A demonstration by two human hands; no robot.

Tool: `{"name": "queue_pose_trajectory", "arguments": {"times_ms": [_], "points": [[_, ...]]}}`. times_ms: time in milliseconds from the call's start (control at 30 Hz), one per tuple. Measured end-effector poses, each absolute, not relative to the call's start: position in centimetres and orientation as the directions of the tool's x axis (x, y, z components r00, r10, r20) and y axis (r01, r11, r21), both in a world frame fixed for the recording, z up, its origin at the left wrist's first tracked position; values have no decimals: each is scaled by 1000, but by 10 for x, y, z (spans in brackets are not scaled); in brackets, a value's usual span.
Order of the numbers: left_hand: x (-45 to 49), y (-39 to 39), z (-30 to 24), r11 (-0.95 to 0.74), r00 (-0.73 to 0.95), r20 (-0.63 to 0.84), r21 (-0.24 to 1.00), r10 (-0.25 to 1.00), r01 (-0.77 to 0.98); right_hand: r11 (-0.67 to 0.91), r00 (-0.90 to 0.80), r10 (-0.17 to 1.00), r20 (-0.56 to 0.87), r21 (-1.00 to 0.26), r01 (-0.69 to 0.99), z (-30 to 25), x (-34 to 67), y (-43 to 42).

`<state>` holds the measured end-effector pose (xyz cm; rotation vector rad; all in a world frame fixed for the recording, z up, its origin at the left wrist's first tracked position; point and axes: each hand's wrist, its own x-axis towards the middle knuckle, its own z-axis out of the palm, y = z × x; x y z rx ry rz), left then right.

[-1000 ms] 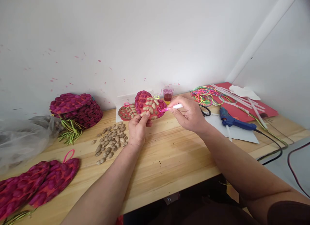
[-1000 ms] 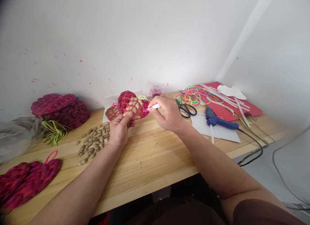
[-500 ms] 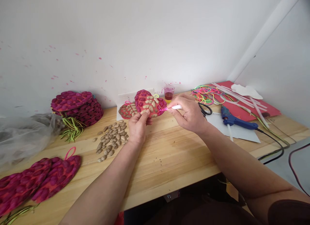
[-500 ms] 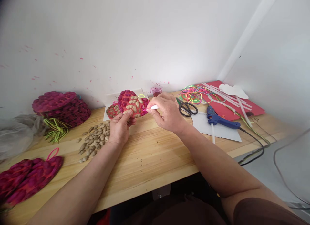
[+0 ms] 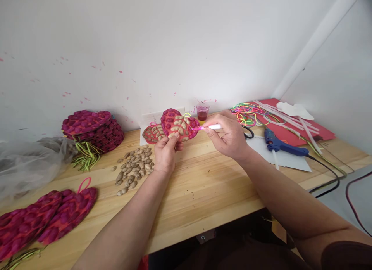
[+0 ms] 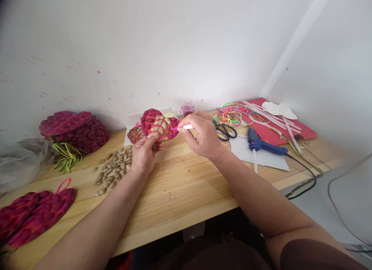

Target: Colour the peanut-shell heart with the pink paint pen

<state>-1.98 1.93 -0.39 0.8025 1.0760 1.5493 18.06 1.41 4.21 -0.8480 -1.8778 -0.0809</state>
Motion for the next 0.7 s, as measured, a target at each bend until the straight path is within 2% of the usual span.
{"name": "queue_pose_trajectory", "arguments": {"times_ms": [233, 367, 567, 700], "points": [[-21, 19, -6, -59, -220, -22, 933, 975, -355, 731, -168, 546, 821, -369, 575, 42, 182, 16], [-20, 19, -4, -63, -222, -21, 929, 975, -364, 728, -122, 577, 807, -442, 524, 42, 184, 17], [-19, 18, -2, -52, -225, -42, 917, 973, -395, 738, -133, 562, 816, -423, 526, 41, 185, 18], [-19, 18, 0, -42, -222, -57, 909, 973, -416, 734, -78, 576, 814, -473, 488, 40, 186, 20]]}}
